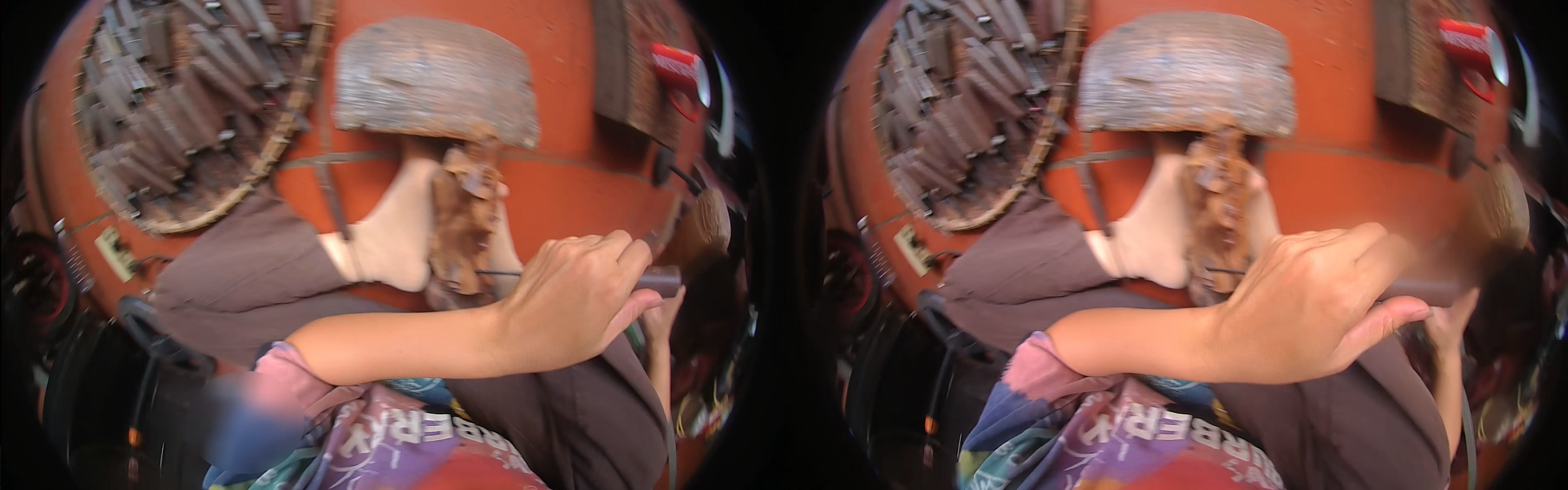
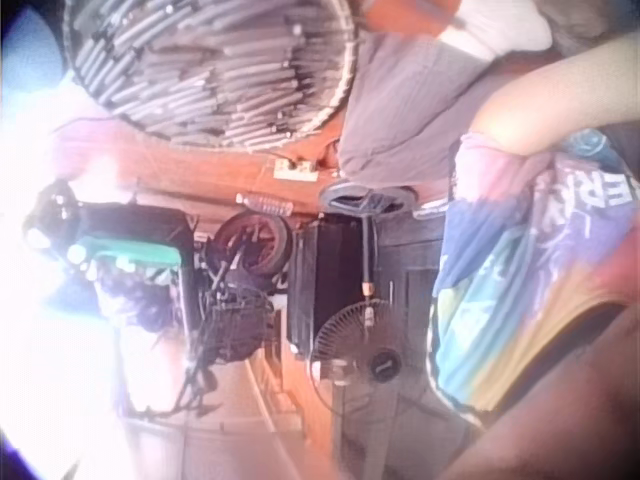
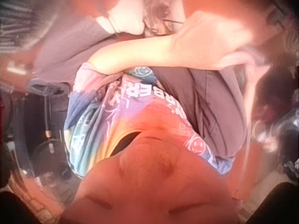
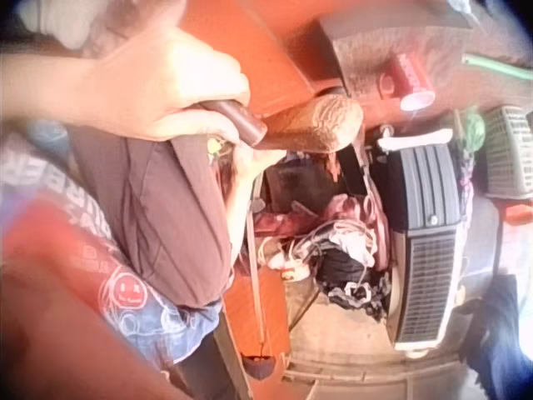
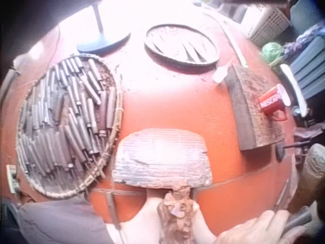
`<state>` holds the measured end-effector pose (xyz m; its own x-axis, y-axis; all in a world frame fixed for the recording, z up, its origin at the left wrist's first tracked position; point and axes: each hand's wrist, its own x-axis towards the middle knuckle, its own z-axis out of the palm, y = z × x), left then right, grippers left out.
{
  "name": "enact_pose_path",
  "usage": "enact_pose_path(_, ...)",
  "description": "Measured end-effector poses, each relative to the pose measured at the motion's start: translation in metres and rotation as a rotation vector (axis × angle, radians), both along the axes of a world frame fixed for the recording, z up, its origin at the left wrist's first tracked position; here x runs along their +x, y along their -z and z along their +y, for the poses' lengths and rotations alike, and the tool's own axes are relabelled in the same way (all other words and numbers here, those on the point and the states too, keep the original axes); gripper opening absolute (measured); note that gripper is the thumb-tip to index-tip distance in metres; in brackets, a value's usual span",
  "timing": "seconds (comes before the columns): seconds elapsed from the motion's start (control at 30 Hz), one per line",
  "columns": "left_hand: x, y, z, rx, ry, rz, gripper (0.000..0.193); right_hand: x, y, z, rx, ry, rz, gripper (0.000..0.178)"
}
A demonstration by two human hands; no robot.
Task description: The person carves a small wooden piece held between their legs using a chisel and a wooden mallet. They repeatedly select different chisels from a wall-mounted basket, strike the chisel to remove wood shavings, and adjust the workpiece orientation.
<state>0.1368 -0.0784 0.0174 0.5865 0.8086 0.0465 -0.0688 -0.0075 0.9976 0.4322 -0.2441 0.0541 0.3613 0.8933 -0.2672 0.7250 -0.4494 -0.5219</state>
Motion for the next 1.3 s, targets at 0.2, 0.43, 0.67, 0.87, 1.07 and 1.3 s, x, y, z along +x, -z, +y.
enact_pose_path(0.2,-0.116,0.032,0.081,0.069,-0.428,0.54,0.022,-0.003,0.003,0.009,-0.095,-0.142,-0.102,0.038)
enact_pose_path(0.43,-0.295,0.093,0.147,0.162,-0.744,1.507,0.045,-0.058,0.004,0.064,-0.133,-0.265,0.069,0.032)
enact_pose_path(0.67,-0.265,0.09,0.125,0.166,-0.798,1.272,0.034,-0.091,-0.008,0.072,-0.262,-0.355,0.107,0.034)
enact_pose_path(0.87,-0.18,0.098,0.039,-0.072,-0.059,1.147,0.031,-0.091,-0.02,0.074,-0.437,-0.376,0.093,0.038)
enact_pose_path(1.07,-0.157,0.078,0.01,-0.18,-0.175,0.787,0.019,-0.064,-0.021,0.049,-0.305,-0.296,0.23,0.041)
enact_pose_path(1.3,-0.096,0.005,0.021,-0.192,0.672,0.028,0.026,-0.069,-0.034,0.084,-0.099,-0.497,0.11,0.025)
